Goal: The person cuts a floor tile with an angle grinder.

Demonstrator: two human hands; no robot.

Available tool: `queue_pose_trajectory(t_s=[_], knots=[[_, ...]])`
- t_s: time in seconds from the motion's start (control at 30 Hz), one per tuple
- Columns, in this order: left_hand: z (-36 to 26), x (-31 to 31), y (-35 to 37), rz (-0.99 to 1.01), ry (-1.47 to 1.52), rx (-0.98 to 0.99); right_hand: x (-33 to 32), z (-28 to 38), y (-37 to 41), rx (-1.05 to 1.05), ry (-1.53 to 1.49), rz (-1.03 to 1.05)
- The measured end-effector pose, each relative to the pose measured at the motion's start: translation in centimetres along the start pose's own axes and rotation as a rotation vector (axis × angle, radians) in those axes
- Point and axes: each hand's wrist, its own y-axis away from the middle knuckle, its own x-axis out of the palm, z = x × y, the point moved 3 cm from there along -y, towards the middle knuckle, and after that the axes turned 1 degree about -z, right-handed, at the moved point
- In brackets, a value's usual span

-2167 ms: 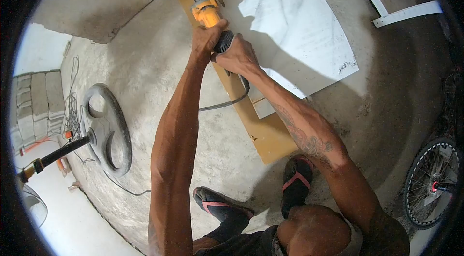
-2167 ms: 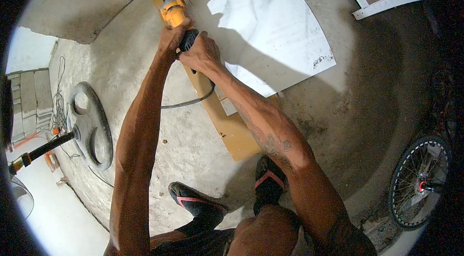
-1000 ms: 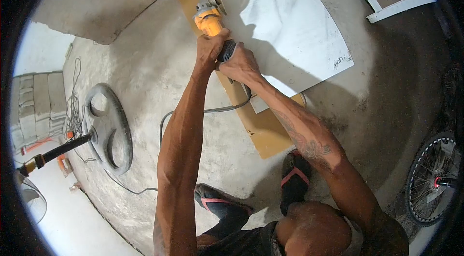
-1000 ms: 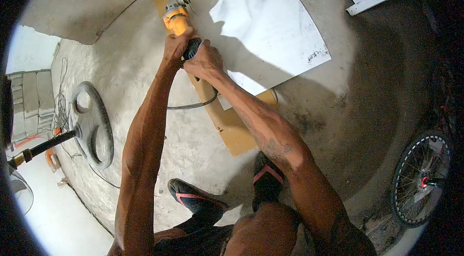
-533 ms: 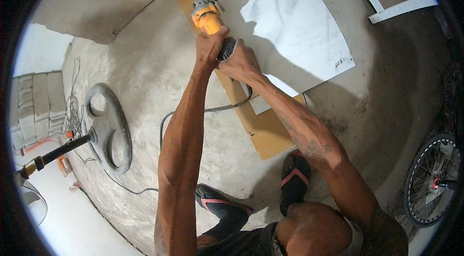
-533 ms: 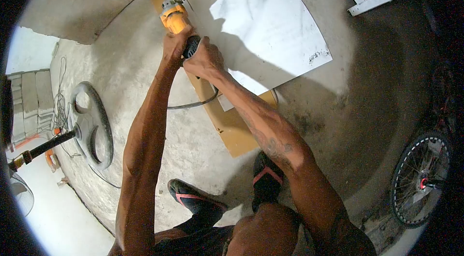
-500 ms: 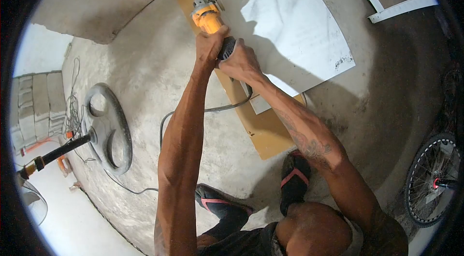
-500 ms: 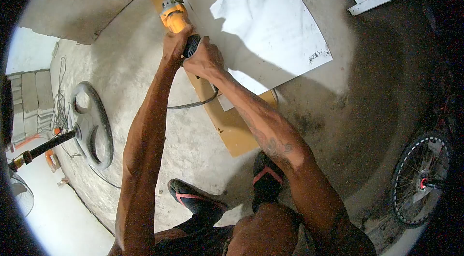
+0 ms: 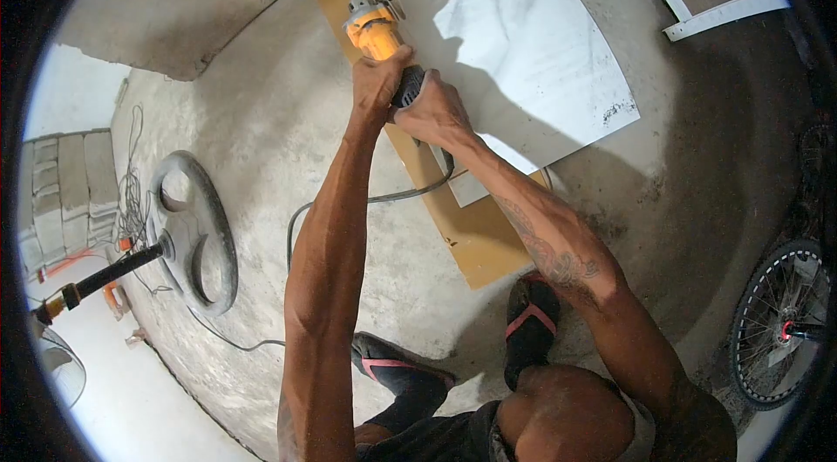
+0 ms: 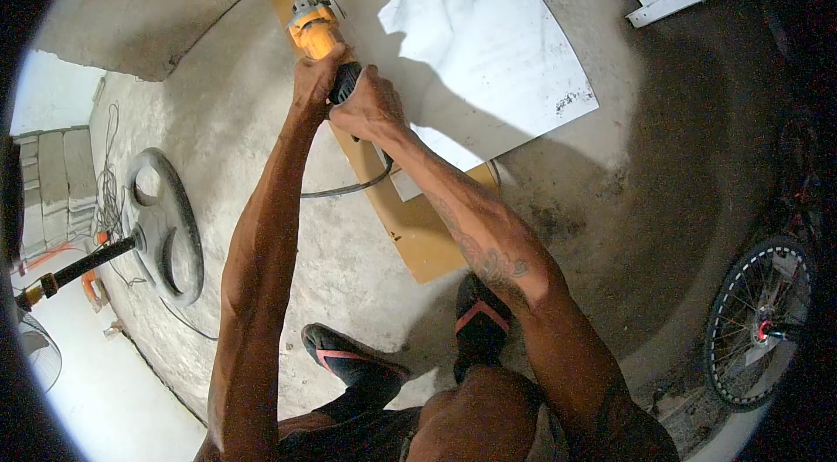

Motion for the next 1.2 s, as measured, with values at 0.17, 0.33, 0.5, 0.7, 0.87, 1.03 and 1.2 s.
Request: queue_pose_trajectory(t_s=[0.17, 0.33, 0.5, 0.7, 0.87, 1.03, 1.2], knots=[[-0.2, 0.1, 0.3, -0.018, 0.015, -0.033, -0.2, 0.0, 0.1, 0.005, -0.004, 0.017], [-0.3, 0.0, 0.2, -0.006, -0.013, -0.049, -0.3, 0.2, 0.1, 0.002, -0.004, 0.021], [-0.3, 0.0, 0.2, -0.012, -0.033, -0.060, -0.2, 0.0, -0.1, -0.015, 0.014, 0.012], [-0.1, -0.1, 0.0, -0.007, -0.024, -0.043, -0.2, 0.0, 0.0, -0.009, -0.003, 0.014], [0.1, -0.2, -0.2, -0.003, -0.028, -0.042, 0.2, -0.2, -0.3, -0.026, -0.001, -0.007], [0.6, -0.3, -1.0, 0.021, -0.068, -0.027, 0.2, -0.3, -0.3, -0.029, -0.016, -0.011], [0.9, -0.2, -1.3, 0.021, -0.055, -0.058, -0.2, -0.1, -0.1, -0.006, -0.017, -0.004]])
